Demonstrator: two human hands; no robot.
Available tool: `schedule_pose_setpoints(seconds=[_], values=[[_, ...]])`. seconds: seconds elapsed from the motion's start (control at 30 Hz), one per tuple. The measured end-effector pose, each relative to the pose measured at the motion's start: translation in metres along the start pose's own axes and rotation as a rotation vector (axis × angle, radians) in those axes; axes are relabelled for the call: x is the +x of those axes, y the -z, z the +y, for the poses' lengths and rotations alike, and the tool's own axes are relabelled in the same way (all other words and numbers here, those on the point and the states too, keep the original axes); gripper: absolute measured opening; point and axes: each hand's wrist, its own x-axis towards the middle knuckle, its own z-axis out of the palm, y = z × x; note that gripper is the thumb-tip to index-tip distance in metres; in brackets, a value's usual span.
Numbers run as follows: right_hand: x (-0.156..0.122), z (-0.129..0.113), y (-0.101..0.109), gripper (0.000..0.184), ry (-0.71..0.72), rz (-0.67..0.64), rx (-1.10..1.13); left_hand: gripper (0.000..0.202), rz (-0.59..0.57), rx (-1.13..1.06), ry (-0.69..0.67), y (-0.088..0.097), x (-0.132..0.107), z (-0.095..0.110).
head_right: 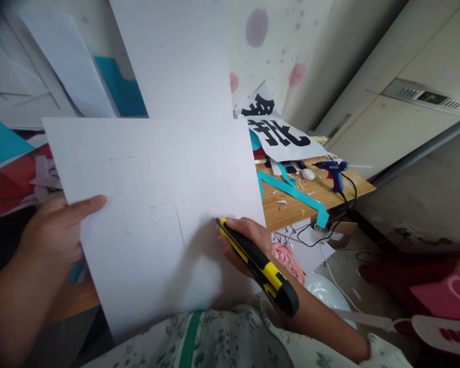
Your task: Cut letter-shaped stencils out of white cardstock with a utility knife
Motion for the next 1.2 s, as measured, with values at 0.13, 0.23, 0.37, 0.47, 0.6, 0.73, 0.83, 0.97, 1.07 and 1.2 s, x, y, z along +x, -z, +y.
schedule_pose_setpoints(seconds=[0.13,0.23,0.37,0.47,0.6,0.73,0.83,0.97,1.07,1.2], values=[[-0.008,0.001,0.003,0.031,0.006,-0.032,0.022,0.033,0.025,0.009,-0.006,0.0,0.001,-0.001],[-0.015,0.001,0.006,0.036,-0.004,-0.057,0.07,0.032,0.033,-0.008,-0.031,-0.004,0.0,-0.001],[-0.025,0.0,0.012,0.038,-0.017,-0.094,0.094,0.028,-0.008,-0.03,-0.079,-0.008,-0.002,-0.001],[-0.031,-0.002,0.016,0.039,0.003,-0.124,0.107,0.025,-0.004,-0.039,-0.112,-0.009,-0.002,-0.002],[-0.037,-0.007,0.022,0.038,-0.02,-0.172,0.114,0.03,-0.02,-0.063,-0.1,-0.008,-0.001,-0.001],[-0.04,-0.01,0.028,0.041,-0.032,-0.222,0.131,0.033,-0.024,-0.035,-0.13,-0.008,-0.002,-0.001],[-0.046,-0.007,0.031,0.041,-0.014,-0.251,0.133,0.033,-0.047,0.047,-0.119,-0.007,-0.002,-0.003],[-0.055,0.002,0.032,0.039,0.082,-0.235,0.154,0.035,-0.007,0.003,-0.19,-0.004,0.005,-0.008],[-0.06,0.007,0.031,0.044,0.135,-0.246,0.157,0.034,0.001,-0.044,-0.201,-0.003,0.008,-0.009],[-0.064,0.009,0.032,0.054,0.193,-0.266,0.169,0.032,0.013,-0.037,-0.162,-0.004,0.008,-0.008]])
